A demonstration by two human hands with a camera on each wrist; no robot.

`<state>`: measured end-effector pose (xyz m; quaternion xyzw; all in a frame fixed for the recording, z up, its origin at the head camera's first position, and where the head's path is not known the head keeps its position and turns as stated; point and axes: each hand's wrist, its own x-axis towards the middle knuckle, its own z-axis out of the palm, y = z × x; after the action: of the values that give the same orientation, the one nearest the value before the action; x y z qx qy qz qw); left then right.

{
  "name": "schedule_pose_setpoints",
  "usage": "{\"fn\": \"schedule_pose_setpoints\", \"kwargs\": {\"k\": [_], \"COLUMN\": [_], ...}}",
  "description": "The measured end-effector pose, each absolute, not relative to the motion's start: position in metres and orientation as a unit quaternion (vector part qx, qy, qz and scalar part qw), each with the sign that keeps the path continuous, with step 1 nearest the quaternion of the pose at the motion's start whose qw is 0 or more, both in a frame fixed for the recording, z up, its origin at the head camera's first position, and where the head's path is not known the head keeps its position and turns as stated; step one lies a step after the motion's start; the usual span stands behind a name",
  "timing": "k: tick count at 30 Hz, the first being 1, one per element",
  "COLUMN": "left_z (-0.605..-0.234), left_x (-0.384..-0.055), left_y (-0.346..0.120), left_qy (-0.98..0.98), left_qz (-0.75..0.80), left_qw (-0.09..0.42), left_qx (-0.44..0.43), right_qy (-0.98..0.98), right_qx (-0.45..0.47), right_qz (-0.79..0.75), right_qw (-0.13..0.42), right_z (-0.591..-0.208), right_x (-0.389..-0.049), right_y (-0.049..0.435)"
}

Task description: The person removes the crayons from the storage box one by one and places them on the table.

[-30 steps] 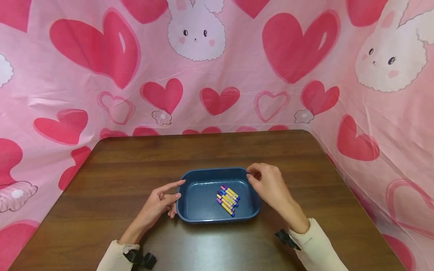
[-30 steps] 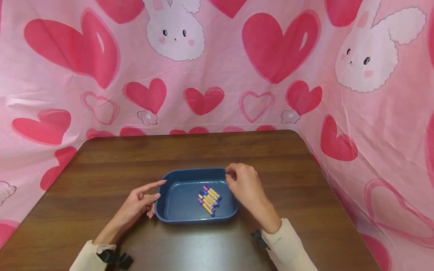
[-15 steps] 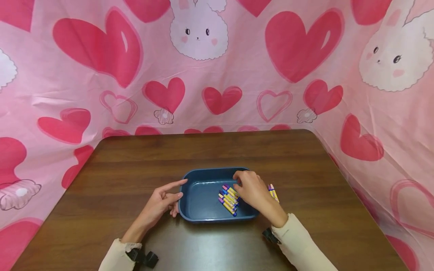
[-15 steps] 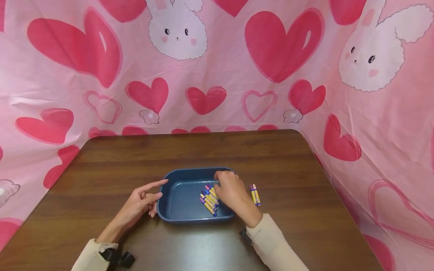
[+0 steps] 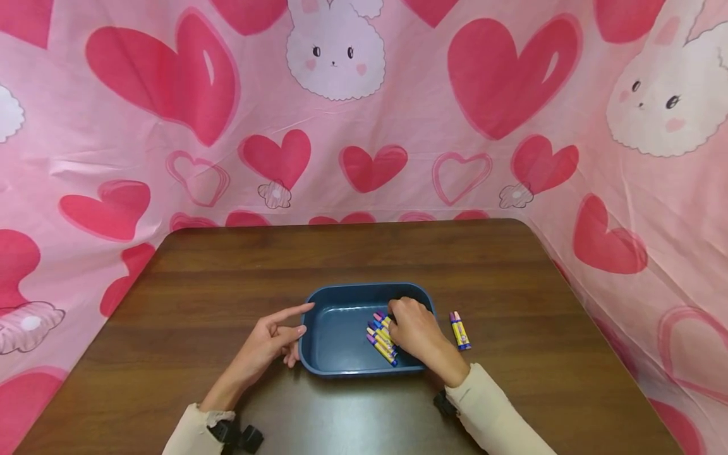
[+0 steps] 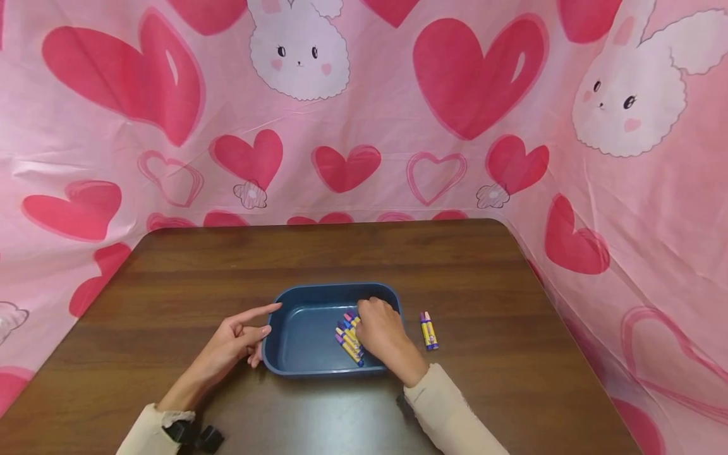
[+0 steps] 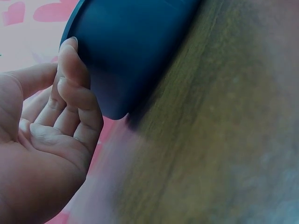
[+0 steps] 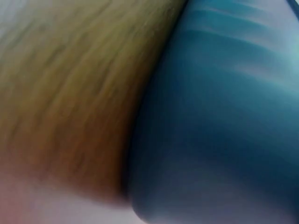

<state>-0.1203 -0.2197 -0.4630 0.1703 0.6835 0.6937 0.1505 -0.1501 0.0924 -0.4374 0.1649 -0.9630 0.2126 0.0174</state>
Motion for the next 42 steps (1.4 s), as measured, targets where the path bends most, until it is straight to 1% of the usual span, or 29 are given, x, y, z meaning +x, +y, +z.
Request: {"fn": "schedule_pose_setpoints", "kwargs": {"k": [2, 8, 13, 25, 30, 42], "left_z": [-0.463, -0.4655, -0.4681, -0.4668, -0.4654, -0.4635], "left_x": [-0.1201, -0.121, -0.1198, -0.1187, -0.1188, -0.119], "left_y": [-0.2195, -0.2194, -0.2196, -0.2194, -0.2197, -0.2192], "left_qy": [0.682, 0.683, 0.676, 0.68, 0.679, 0.681], "left_qz": [0.694, 0.693, 0.7, 0.696, 0.697, 0.694], "left_qw": [0.151, 0.149, 0.15, 0.152, 0.151, 0.144], "left_qx": [0.172, 0.175, 0.177, 0.17, 0.173, 0.181], "right_qy": [-0.964, -0.97, -0.97, -0.968, -0.967, -0.964], "right_qx": [0.157, 0.13, 0.135, 0.14, 0.136, 0.135], "right_qz": [0.216, 0.2, 0.201, 0.201, 0.211, 0.222], "right_qw": [0.018, 0.045, 0.036, 0.046, 0.037, 0.057], "right_z": [-0.4379, -0.4402, -0.442, -0.4418, -0.4413, -0.4376], "right_x": [-0.1496, -0.147, -0.1459, -0.1453, -0.1463, -0.146], "right_y": [0.092, 0.0898, 0.0891, 0.089, 0.088, 0.0899]}}
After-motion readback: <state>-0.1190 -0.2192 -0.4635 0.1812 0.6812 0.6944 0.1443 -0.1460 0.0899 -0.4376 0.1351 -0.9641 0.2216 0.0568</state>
